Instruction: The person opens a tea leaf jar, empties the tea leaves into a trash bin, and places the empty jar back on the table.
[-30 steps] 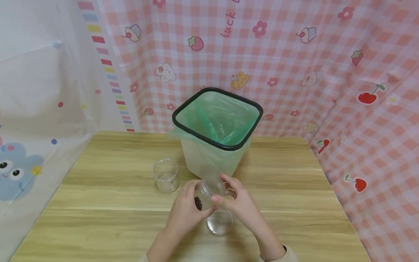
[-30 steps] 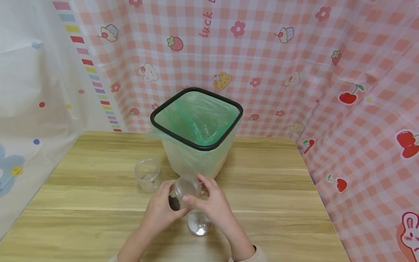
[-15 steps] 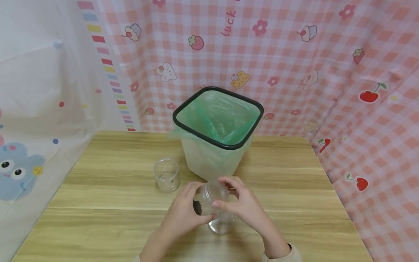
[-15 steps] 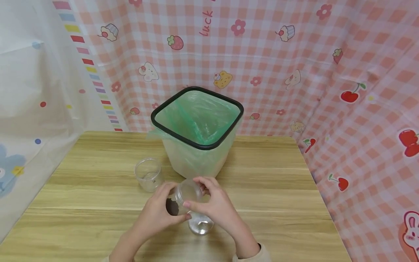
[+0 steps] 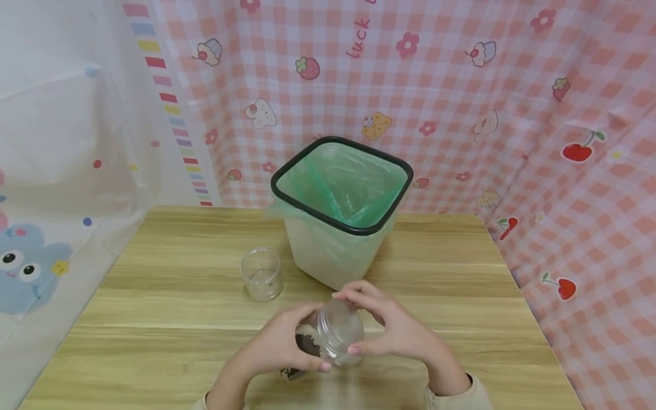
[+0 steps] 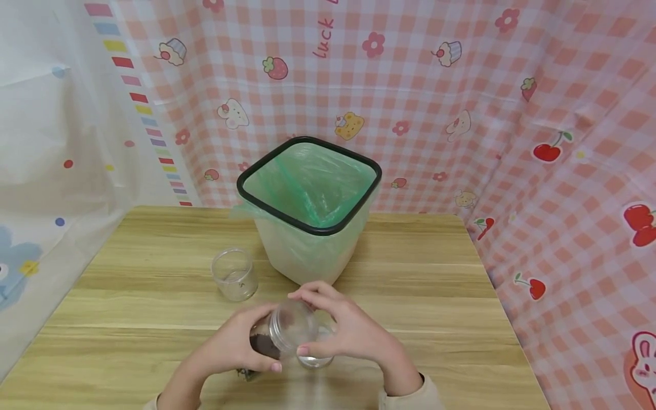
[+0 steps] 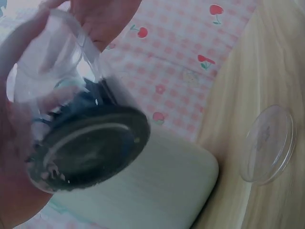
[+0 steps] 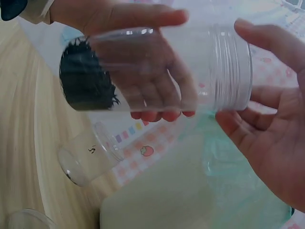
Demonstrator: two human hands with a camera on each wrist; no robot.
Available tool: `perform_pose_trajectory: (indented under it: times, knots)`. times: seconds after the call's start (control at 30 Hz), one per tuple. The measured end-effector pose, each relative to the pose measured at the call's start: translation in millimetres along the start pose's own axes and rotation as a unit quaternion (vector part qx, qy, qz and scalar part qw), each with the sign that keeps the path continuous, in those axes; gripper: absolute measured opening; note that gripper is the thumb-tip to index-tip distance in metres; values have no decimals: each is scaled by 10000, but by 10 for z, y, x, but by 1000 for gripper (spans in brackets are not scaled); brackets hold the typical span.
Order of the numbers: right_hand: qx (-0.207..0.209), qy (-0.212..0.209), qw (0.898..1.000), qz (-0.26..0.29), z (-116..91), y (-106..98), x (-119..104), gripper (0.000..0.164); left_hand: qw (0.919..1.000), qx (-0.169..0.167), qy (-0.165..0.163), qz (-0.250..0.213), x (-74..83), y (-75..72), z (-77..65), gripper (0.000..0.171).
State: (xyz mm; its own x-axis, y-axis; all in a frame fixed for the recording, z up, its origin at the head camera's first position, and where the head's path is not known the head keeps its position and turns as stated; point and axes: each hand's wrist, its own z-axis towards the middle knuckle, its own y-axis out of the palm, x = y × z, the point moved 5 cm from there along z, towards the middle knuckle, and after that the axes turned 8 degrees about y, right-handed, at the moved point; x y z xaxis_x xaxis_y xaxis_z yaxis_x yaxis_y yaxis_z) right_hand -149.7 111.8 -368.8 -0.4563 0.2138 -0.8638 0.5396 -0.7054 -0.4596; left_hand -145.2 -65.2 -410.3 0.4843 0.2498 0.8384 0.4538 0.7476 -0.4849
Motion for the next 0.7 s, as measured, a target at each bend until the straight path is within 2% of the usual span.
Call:
perform_pose_trajectory:
  times: [0.1, 0.23, 0.3, 0.4, 0.47, 0.53, 0.6, 0.67, 0.7]
  knots:
    - [-342, -319, 9989, 47, -15, 22, -29, 66, 9946, -504, 257, -870, -14, 33, -4, 63]
    - [-742, -655, 9949, 175, -36, 65, -41, 68, 9717, -1131, 525, -2008, -30, 85, -13, 54]
    - [-843, -772, 9932, 218, -42, 76, -44, 68, 9654, -1258, 579, -2211, -28, 98, -17, 53]
    - [-901, -803, 9923, 281, -44, 84, -40, 67, 9653, -1283, 521, -2214, -26, 111, -25, 52]
    - [-920, -783, 9916, 471, -39, 87, -32, 68, 9680, -1205, 450, -2155, -25, 116, -32, 52]
    - [-799, -705, 9918, 711, -28, 79, -17, 69, 9755, -960, 279, -1960, -32, 107, -32, 53]
    - [-487, -519, 9934, 900, -15, 59, 9, 68, 9858, -505, -20, -1604, -52, 84, -27, 58]
    - [81, -213, 9962, 838, -2, 27, 43, 66, 9943, 107, -402, -979, -78, 50, -15, 67]
    - [411, 35, 9964, 739, 3, 11, 66, 64, 9955, 429, -592, -601, -93, 34, -9, 70]
